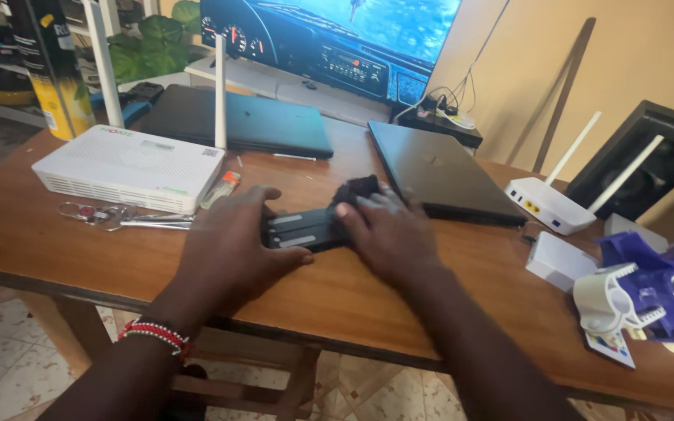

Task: The person assembles a foldable X-frame laptop stand on a wooden desk, unfolding and adjusting its metal arms and tightening its parts by hand. They use a dark cloth to wipe the stand's surfaces and reposition the stand while working.

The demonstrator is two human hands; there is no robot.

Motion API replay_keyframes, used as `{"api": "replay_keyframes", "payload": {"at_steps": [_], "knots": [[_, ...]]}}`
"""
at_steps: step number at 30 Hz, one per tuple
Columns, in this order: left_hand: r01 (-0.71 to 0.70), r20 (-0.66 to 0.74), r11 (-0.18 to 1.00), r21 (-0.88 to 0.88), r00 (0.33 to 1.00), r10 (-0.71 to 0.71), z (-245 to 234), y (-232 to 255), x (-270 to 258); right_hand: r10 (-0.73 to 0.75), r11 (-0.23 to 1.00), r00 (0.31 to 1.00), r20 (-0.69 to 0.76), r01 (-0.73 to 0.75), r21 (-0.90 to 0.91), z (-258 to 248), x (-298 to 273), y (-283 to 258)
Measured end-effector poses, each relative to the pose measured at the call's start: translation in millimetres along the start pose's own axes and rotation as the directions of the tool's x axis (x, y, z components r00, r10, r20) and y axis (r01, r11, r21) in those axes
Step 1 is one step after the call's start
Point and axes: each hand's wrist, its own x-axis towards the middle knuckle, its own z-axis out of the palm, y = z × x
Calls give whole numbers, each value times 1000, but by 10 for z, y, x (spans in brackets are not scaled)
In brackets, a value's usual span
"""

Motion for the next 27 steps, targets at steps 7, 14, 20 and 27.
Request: {"api": "replay_keyframes", "payload": {"at_steps": [7, 14, 20, 27], "knots": [[-16, -11, 1000, -22, 1000, 15, -16, 9, 20, -338, 834, 941, -5, 302, 462, 150, -244, -386], [-39, -35, 999, -29, 999, 38, 36, -8, -27, 6, 999, 999, 47, -4, -52, -28, -6, -8], [-32, -33, 999, -33, 999, 31, 10, 5, 81, -332, 825, 938, -100, 340, 450, 216, -171, -306], [-97, -88, 995, -11, 991, 96, 74, -74, -11, 17, 995, 1000, 22, -19, 103, -63, -116, -43]]}}
